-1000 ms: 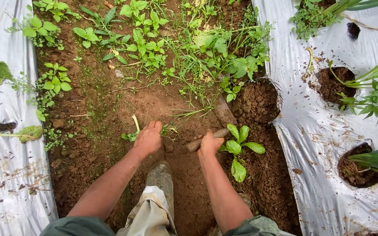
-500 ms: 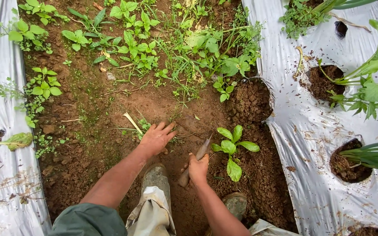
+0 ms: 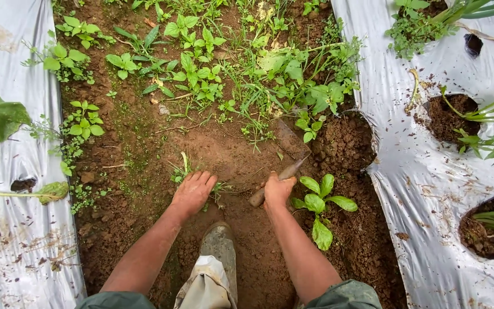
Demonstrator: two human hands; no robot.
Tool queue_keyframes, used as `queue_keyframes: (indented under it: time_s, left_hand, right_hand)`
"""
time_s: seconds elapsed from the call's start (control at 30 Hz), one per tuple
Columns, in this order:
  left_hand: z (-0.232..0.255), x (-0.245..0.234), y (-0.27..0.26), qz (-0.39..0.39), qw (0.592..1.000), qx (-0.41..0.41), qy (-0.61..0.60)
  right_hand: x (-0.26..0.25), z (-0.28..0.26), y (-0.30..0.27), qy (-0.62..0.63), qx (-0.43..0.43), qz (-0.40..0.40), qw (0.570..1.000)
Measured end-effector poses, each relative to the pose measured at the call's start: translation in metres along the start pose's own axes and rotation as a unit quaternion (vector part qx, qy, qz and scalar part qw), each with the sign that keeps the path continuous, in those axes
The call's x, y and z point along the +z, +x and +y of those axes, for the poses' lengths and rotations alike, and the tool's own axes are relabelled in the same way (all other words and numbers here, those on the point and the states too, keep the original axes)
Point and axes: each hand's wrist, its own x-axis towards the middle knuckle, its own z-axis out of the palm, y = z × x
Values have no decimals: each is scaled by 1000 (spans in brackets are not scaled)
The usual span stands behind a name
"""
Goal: The person kneels in a garden and removes weeds by hand from around plants growing through a plastic mulch sheet. They then use a small hand hoe to loosen the soil and clear weeds from the path between the rows.
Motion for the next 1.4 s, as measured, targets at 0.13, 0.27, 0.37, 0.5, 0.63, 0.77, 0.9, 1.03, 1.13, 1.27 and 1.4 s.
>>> queue_keyframes:
  time_s: [0.13,0.27,0.37,0.5,0.63,0.77,0.9,1.03,1.13,1.27,1.4]
  left_hand:
    - [-3,7,2,52,999,-3,-16]
    - [-4,20,13,27,998,-28,-55]
    - [-2,8,8,11,998,-43,-52]
    - [-12,42,14,92,995,-21,-23]
    - [-13,48,19,96,994,-32,-28]
    - [-13,35,16,67,996,-44,-41]
    - [-17,64,20,121,991,-41,-37]
    - [-22,70,23,122,990,-41,-53]
    - [-21,68,24,128,990,-43,-50]
    - [-12,30,9,56,992,-69,-86]
    - [-20,54,13,77,992,-66,-81]
  right_hand:
    - [-17,6,8,-19,8,-16,1000]
    - [9,7,31,44,8,-9,999]
    - [-11,9,22,-60,-37,-16,997]
    - [-26,-16,11,-62,-17,-76,995]
    - [-8,-8,4,-38,-20,-52,998]
    - [-39,-11,-7,-94,-21,-84,992]
    - [-25,-29,-12,-29,-2,-85,996]
    - [-39,-23,-38,-99,-2,-114,989]
    - [-50,-6,-27,-142,0,-142,980]
    - [-26,1,-4,35,66,-41,996]
    - [-34,7,2,11,43,-63,997]
